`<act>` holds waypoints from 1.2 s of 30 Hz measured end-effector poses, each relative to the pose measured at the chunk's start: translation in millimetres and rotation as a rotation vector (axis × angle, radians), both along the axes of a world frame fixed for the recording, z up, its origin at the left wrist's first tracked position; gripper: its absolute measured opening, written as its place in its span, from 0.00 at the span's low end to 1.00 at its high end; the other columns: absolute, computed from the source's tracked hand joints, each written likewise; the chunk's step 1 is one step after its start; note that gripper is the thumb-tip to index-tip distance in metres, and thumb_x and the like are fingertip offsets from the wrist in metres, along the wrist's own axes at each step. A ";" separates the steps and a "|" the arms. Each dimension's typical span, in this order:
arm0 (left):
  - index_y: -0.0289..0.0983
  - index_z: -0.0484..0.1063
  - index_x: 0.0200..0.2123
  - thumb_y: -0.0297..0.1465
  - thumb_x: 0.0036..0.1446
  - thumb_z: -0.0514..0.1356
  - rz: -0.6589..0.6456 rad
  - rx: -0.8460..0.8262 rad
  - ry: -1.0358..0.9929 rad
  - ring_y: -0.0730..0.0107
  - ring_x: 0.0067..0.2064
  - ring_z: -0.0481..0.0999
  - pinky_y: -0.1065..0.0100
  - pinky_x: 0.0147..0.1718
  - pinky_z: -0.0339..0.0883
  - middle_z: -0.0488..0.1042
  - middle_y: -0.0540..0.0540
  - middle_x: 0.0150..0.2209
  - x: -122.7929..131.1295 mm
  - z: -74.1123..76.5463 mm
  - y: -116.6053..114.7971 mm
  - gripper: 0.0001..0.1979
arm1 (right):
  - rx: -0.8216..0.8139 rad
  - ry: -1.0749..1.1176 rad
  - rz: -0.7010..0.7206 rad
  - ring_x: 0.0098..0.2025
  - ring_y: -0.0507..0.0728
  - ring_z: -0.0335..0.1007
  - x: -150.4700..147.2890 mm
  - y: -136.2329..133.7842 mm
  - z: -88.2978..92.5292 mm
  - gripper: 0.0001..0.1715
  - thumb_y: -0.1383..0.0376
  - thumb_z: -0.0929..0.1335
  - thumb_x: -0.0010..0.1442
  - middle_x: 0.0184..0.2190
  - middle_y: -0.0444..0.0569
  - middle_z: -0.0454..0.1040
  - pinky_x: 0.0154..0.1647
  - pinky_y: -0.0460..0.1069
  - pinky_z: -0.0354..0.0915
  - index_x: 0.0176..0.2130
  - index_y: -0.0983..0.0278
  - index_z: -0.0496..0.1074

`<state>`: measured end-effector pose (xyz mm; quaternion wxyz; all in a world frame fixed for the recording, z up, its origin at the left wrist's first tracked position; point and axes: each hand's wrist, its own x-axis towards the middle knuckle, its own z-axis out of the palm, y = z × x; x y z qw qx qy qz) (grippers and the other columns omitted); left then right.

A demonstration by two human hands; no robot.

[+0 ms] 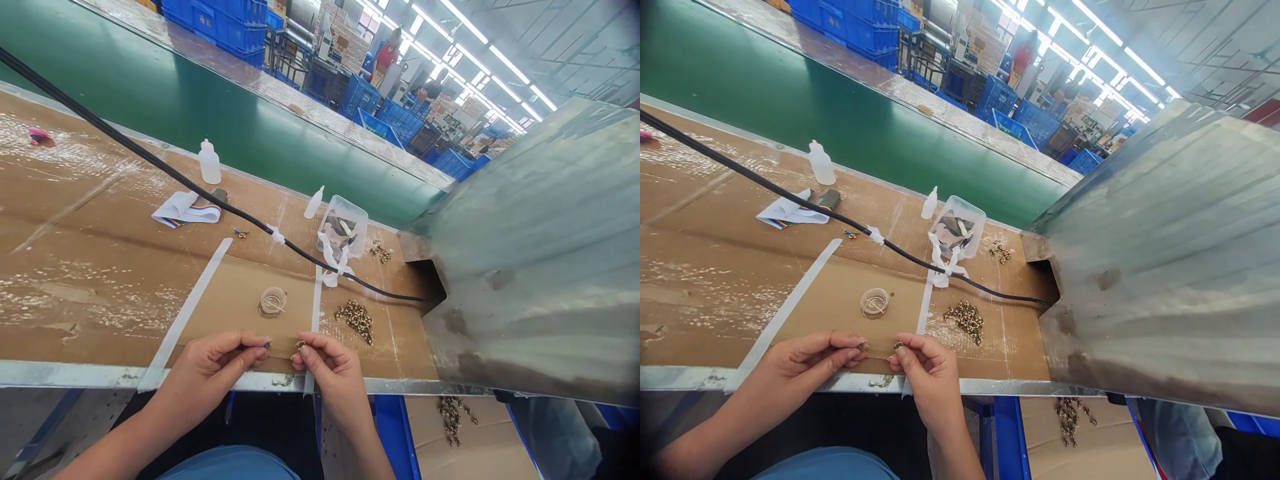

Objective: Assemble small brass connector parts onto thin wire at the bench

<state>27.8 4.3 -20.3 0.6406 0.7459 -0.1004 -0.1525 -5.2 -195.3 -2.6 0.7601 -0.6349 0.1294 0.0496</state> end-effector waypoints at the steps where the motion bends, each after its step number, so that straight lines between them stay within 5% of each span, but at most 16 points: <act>1: 0.40 0.76 0.39 0.39 0.56 0.60 -0.002 0.002 -0.004 0.65 0.35 0.80 0.68 0.38 0.75 0.80 0.48 0.33 0.3 0.9 0.0 0.11 | -0.018 -0.016 0.006 0.31 0.51 0.74 -0.1 0.5 0.2 0.15 0.58 0.74 0.53 0.29 0.46 0.76 0.35 0.44 0.72 0.40 0.63 0.78; 20: 0.37 0.75 0.36 0.33 0.57 0.59 -0.020 -0.034 -0.025 0.66 0.35 0.79 0.70 0.36 0.74 0.79 0.47 0.33 -0.4 6.1 -3.3 0.07 | 0.019 0.062 0.074 0.30 0.50 0.72 0.0 20.0 7.5 0.14 0.59 0.74 0.53 0.25 0.45 0.75 0.33 0.43 0.67 0.34 0.66 0.73; 36: 0.39 0.75 0.37 0.31 0.59 0.58 -0.049 -0.066 -0.038 0.69 0.37 0.79 0.71 0.38 0.73 0.79 0.49 0.35 -0.2 8.9 -3.3 0.06 | -0.170 -0.023 0.065 0.28 0.52 0.69 -2.8 32.0 14.5 0.12 0.60 0.71 0.57 0.25 0.48 0.74 0.29 0.45 0.65 0.32 0.67 0.72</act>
